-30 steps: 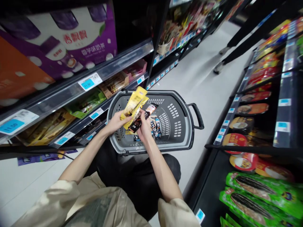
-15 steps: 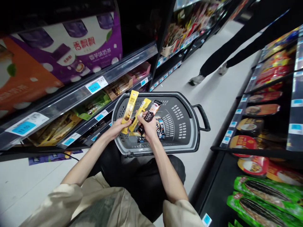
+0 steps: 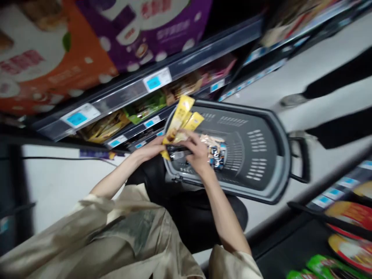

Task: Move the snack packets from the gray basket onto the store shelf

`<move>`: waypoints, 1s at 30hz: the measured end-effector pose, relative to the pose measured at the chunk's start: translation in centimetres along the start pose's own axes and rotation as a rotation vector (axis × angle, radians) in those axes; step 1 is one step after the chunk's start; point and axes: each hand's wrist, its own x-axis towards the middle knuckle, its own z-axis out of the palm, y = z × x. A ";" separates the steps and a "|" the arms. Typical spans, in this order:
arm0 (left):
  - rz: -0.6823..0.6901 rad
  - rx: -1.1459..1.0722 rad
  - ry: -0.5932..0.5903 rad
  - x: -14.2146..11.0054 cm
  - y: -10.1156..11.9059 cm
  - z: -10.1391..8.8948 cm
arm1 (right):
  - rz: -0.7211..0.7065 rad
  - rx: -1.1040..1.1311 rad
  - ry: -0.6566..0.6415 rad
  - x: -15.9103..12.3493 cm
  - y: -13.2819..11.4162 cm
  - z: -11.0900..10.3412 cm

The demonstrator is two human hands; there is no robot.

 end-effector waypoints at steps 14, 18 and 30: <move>-0.031 0.014 -0.007 -4.5 0.0 -5.3 | 1.024 0.736 0.207 5.1 -4.7 6.5; -0.083 0.068 -0.027 -4.7 0.1 -5.4 | 0.999 0.672 0.098 5.0 -5.2 6.9; 0.159 0.944 0.261 -5.6 4.3 -1.2 | 0.888 0.616 0.423 3.0 -5.4 10.4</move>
